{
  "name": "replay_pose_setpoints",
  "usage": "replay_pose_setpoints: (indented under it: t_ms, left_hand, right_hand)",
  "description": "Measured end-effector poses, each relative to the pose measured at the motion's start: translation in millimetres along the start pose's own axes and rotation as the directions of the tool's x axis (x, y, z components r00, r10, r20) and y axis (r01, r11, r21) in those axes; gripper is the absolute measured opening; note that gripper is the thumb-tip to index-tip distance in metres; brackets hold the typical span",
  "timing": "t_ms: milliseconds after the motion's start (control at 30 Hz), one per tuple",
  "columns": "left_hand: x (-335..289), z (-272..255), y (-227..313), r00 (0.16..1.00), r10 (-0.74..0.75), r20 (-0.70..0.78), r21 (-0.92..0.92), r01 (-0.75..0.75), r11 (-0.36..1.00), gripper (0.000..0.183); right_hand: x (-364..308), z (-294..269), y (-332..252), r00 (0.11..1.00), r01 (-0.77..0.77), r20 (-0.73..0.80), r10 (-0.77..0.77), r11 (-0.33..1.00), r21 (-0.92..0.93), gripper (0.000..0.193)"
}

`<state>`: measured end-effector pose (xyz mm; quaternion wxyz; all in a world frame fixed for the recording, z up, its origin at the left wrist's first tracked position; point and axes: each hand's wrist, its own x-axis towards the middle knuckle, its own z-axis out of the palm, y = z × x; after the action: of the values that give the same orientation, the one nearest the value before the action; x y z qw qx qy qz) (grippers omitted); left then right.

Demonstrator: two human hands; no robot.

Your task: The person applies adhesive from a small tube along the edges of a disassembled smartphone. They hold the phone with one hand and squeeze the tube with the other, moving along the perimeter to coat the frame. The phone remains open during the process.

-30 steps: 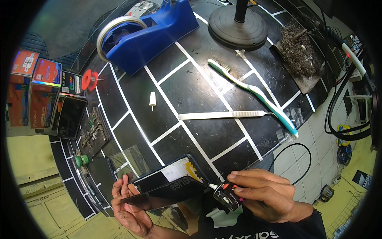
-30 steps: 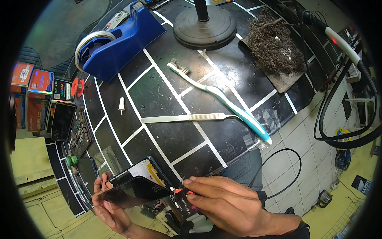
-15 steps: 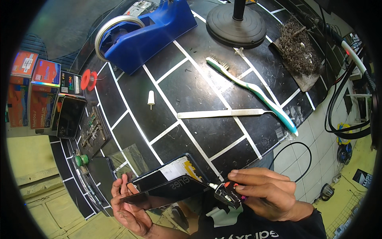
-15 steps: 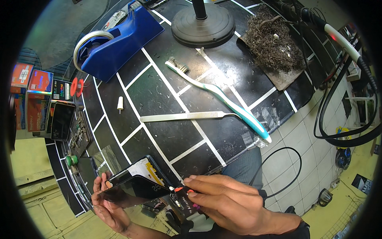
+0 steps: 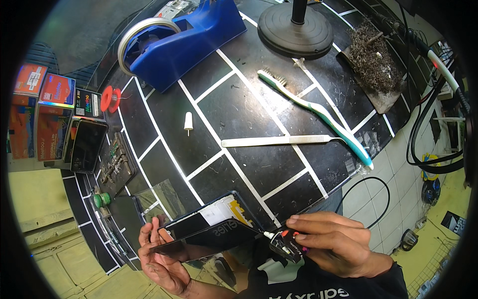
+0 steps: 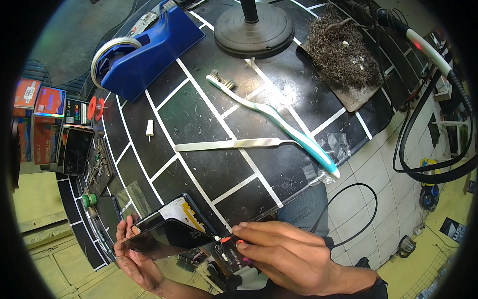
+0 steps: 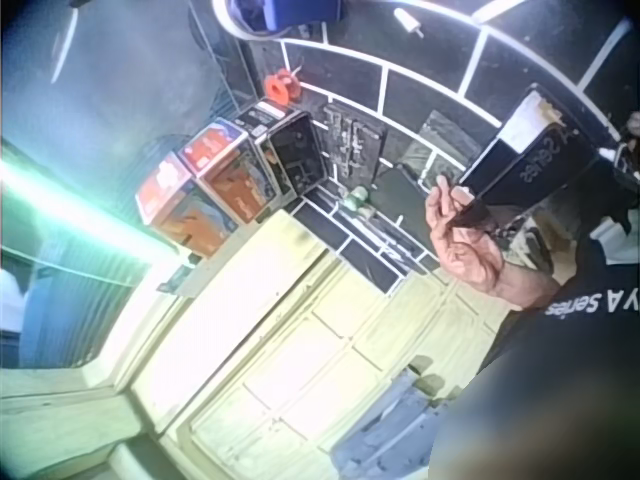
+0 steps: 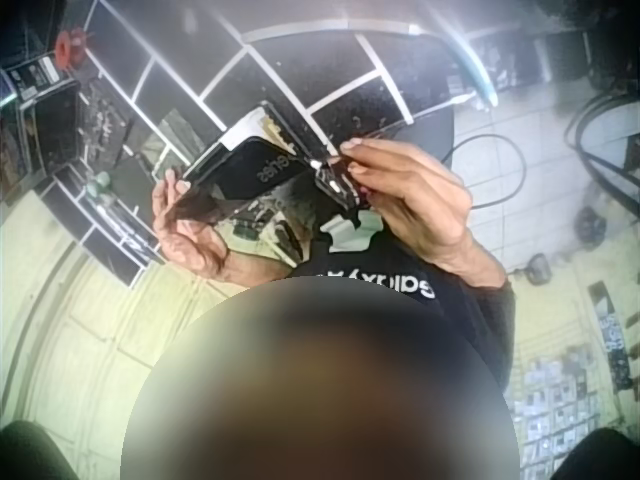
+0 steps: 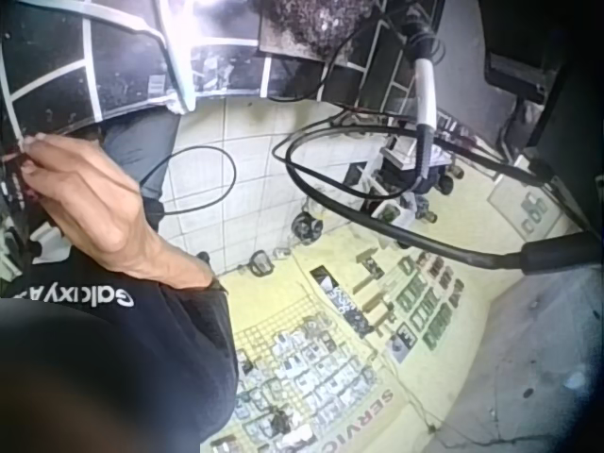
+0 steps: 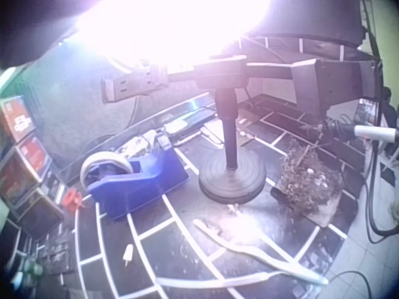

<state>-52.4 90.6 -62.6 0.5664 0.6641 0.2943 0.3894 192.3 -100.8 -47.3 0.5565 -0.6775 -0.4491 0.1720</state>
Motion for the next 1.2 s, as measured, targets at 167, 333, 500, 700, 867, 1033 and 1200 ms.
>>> replay_pose_setpoints:
  t_ms: [167, 333, 500, 700, 867, 1033, 1200]
  left_hand:
    - [0, 1, 0, 1.000, 0.000, -0.002, 0.003, 0.000, 1.000, 0.049]
    - [-1, 3, 2, 0.999, -0.021, -0.027, 0.015, 0.021, 1.000, 0.051]
    - [-1, 6, 4, 0.991, -0.048, -0.125, -0.028, 0.045, 0.999, 0.046]
    - [0, 9, 4, 0.995, -0.028, -0.101, -0.025, 0.026, 0.999, 0.046]
    - [1, 3, 1, 1.000, 0.001, -0.023, -0.001, -0.001, 1.000, 0.050]
    - [1, 6, 3, 0.993, -0.046, -0.107, -0.105, 0.035, 0.994, 0.045]
    - [0, 7, 2, 0.995, -0.032, -0.091, -0.081, 0.024, 0.996, 0.045]
  right_hand:
    - [-3, -8, -4, 0.999, -0.017, 0.032, 0.018, 1.000, -0.011, 0.033]
    - [-9, -17, -5, 0.999, -0.036, 0.027, 0.036, 0.999, -0.014, 0.032]
    - [-11, -29, -7, 0.989, -0.062, 0.133, 0.062, 0.998, 0.001, 0.031]
    - [5, -41, -23, 0.870, -0.059, 0.486, 0.078, 0.997, -0.055, 0.020]
    - [20, -23, -29, 0.829, -0.025, 0.553, 0.091, 0.992, -0.126, 0.018]
    - [19, -21, -26, 0.794, 0.084, 0.603, 0.077, 0.969, -0.234, 0.019]
    - [13, -24, -23, 0.808, 0.193, 0.589, 0.000, 0.944, -0.266, 0.020]
